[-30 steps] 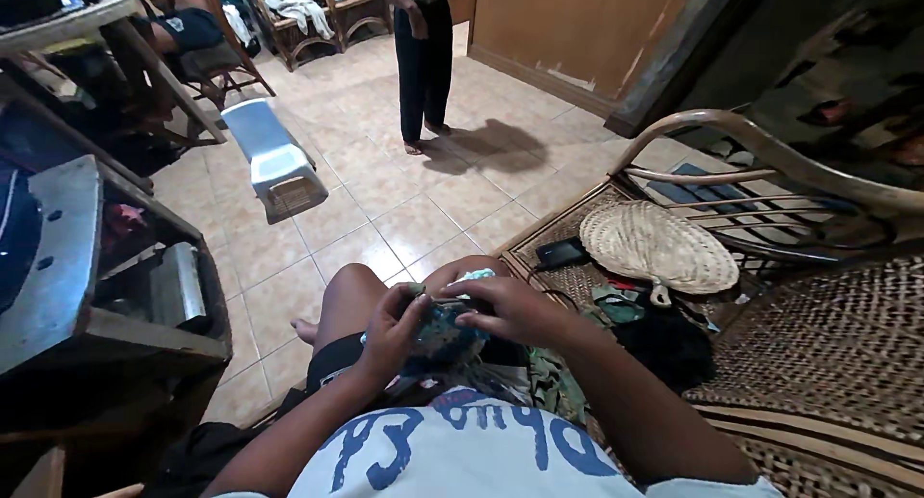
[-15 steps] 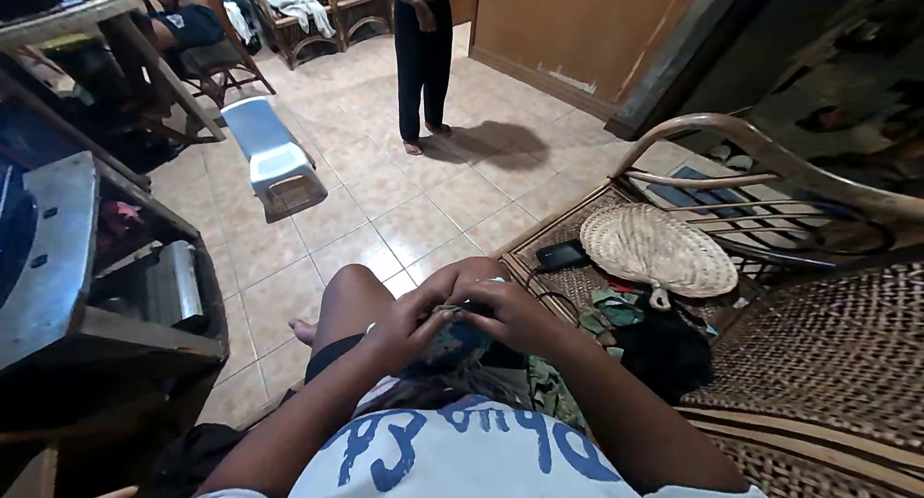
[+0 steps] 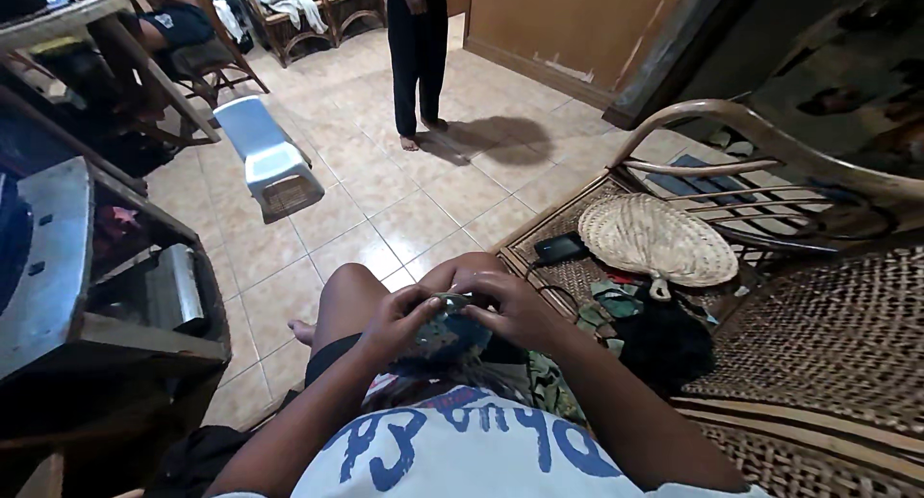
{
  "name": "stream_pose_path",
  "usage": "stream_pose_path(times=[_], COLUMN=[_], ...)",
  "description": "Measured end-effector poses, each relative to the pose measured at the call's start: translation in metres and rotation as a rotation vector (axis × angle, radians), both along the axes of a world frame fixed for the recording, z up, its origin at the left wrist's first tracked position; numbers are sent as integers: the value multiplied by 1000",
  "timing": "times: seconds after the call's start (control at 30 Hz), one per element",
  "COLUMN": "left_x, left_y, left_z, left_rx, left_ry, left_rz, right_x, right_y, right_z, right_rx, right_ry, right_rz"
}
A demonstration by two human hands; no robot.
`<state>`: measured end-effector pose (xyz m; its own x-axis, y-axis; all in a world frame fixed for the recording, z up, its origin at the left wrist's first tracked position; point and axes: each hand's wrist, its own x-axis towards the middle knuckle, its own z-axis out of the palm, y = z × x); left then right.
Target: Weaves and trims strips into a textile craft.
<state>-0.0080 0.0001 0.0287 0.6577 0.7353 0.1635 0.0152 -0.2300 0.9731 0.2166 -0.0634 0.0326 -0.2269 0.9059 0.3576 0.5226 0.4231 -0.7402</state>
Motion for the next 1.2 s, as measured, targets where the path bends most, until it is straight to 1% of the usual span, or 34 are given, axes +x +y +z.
stream_pose_path(times=[0.1, 0.17, 0.23, 0.3, 0.43, 0.47, 0.5, 0.57, 0.6, 0.67, 0.73, 0.87, 0.93, 1.0, 1.1, 1.2], left_x=[1, 0, 1, 2, 2, 1, 1, 0, 1, 2, 1, 0, 0, 0, -1, -2], left_y=[0, -1, -1, 0, -2, -2, -2, -3, -4, -6, -9, -11, -10, -8, -6, -6], left_z=[3, 3, 0, -7, -21, -24, -27, -32, -31, -29, -27, -23, -24, -27, -28, -26], left_rx=[-26, -51, -49, 33, 329, 397, 442, 471, 479, 514, 556, 558, 538, 462, 304, 206], left_ry=[13, 10, -4, -41, -111, -139, -175, -249, -276, -286, -243, -141, -127, -164, -192, -164], left_rz=[44, 56, 51, 42, 63, 61, 46, -15, -55, -135, -187, -204, -189, -157, -101, -66], right_x=[-2, -9, -17, -21, -20, -19, -17, -16, -16, -15, -14, -20, -20, -15, -7, -7], right_y=[-1, -7, -12, -12, -19, -21, -22, -27, -28, -29, -26, -18, -14, -13, -14, -22], right_z=[-2, -1, -4, -3, 5, 9, 11, 14, 18, 24, 27, 33, 32, 28, 18, 15], right_rx=[78, 47, 6, -10, -105, -167, -222, -338, -379, -401, -393, -400, -359, -243, 82, 325], right_ry=[-65, -151, -173, -157, -112, -52, 57, 357, 481, 636, 707, 684, 637, 477, 140, 35], right_rz=[-85, -148, -179, -168, -91, -63, -30, 33, 41, 52, 85, 93, 90, 41, -130, -138])
